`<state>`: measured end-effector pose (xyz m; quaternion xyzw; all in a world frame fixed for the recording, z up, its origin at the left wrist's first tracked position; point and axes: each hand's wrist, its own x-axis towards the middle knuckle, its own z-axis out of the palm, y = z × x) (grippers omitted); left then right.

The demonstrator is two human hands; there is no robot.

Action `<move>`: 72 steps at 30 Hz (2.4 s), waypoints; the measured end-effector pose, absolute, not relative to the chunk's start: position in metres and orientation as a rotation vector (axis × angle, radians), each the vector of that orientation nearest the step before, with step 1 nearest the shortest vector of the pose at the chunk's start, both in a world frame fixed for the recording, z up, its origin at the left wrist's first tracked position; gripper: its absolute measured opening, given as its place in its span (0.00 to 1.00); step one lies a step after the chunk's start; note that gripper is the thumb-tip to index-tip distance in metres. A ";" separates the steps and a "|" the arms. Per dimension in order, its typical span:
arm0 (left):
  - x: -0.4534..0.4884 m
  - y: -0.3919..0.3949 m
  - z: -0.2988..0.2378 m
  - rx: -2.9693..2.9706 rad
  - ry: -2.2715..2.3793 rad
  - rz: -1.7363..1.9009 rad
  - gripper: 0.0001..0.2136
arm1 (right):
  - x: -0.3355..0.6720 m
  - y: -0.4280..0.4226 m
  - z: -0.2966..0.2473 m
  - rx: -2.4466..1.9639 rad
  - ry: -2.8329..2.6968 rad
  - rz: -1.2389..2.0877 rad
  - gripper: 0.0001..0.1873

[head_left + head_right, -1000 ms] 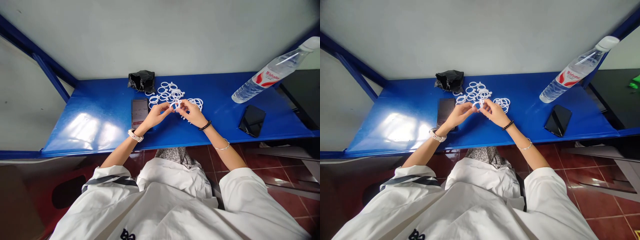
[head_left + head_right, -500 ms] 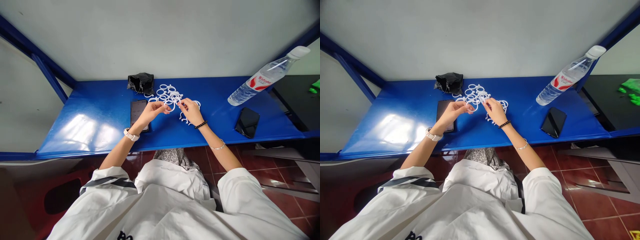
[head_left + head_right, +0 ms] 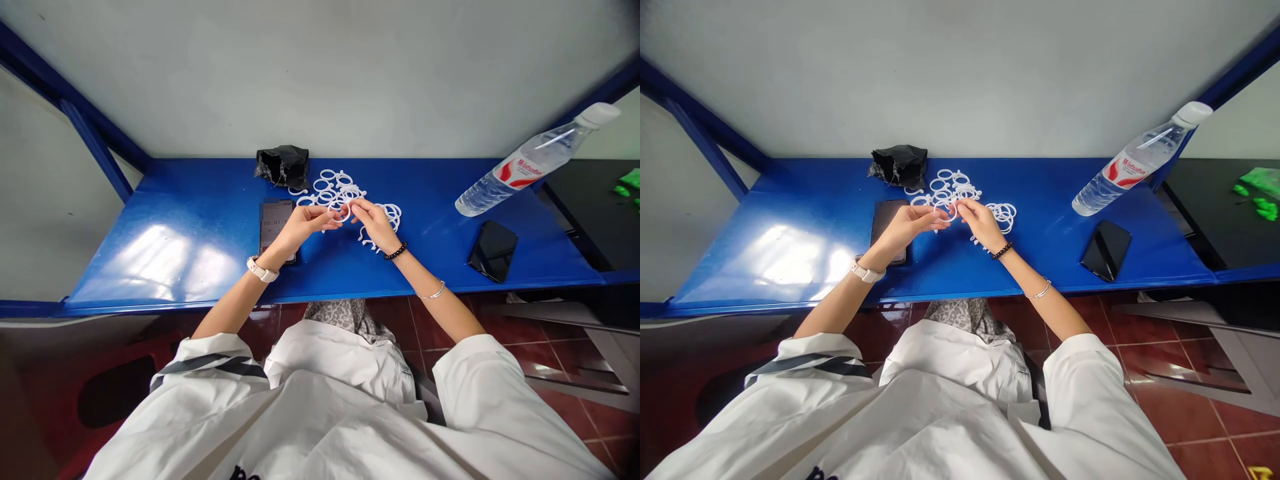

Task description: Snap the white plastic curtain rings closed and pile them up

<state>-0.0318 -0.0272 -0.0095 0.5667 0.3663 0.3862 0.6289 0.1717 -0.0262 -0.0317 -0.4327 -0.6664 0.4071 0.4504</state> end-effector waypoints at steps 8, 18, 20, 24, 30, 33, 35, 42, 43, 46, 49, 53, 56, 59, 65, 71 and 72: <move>-0.033 -0.033 0.005 1.485 0.769 0.764 0.18 | 0.175 -0.047 -0.013 -0.883 -1.552 1.432 0.23; -0.032 -0.037 0.006 1.511 0.530 0.613 0.21 | 0.177 -0.057 -0.014 -0.757 -1.566 1.632 0.21; -0.033 -0.037 0.006 1.496 0.511 0.610 0.21 | 0.177 -0.058 -0.014 -0.727 -1.550 1.673 0.21; -0.032 -0.035 0.002 1.467 0.499 0.679 0.21 | 0.174 -0.059 -0.013 -0.676 -1.499 1.741 0.20; -0.026 -0.033 -0.006 1.368 0.489 0.750 0.20 | 0.170 -0.057 -0.015 -0.683 -1.371 1.770 0.18; -0.023 -0.033 -0.006 1.323 0.477 0.775 0.20 | 0.169 -0.055 -0.017 -0.675 -1.301 1.785 0.18; -0.022 -0.033 -0.006 1.303 0.462 0.789 0.20 | 0.168 -0.055 -0.019 -0.673 -1.258 1.792 0.18; -0.018 -0.033 -0.013 1.247 0.457 0.830 0.21 | 0.168 -0.052 -0.023 -0.722 -1.229 1.783 0.16; -0.018 -0.033 -0.014 1.244 0.454 0.834 0.21 | 0.169 -0.052 -0.023 -0.730 -1.233 1.780 0.16; -0.017 -0.032 -0.016 1.250 0.444 0.841 0.21 | 0.169 -0.052 -0.024 -0.741 -1.229 1.777 0.16; -0.017 -0.033 -0.016 1.258 0.467 0.839 0.21 | 0.169 -0.052 -0.024 -0.721 -1.213 1.783 0.18; -0.016 -0.034 -0.015 1.254 0.506 0.836 0.22 | 0.168 -0.052 -0.023 -0.699 -1.201 1.789 0.19; -0.015 -0.034 -0.015 1.237 0.499 0.843 0.23 | 0.167 -0.052 -0.024 -0.702 -1.186 1.795 0.20; -0.014 -0.035 -0.015 1.206 0.485 0.854 0.23 | 0.167 -0.051 -0.025 -0.685 -1.172 1.802 0.21; -0.013 -0.036 -0.018 1.162 0.452 0.860 0.21 | 0.167 -0.051 -0.028 -0.670 -1.177 1.805 0.21; -0.016 -0.034 -0.014 1.189 0.438 0.947 0.24 | 0.168 -0.052 -0.019 -0.669 -1.197 1.709 0.30; -0.017 -0.034 -0.012 1.194 0.435 0.968 0.24 | 0.167 -0.052 -0.017 -0.668 -1.196 1.696 0.32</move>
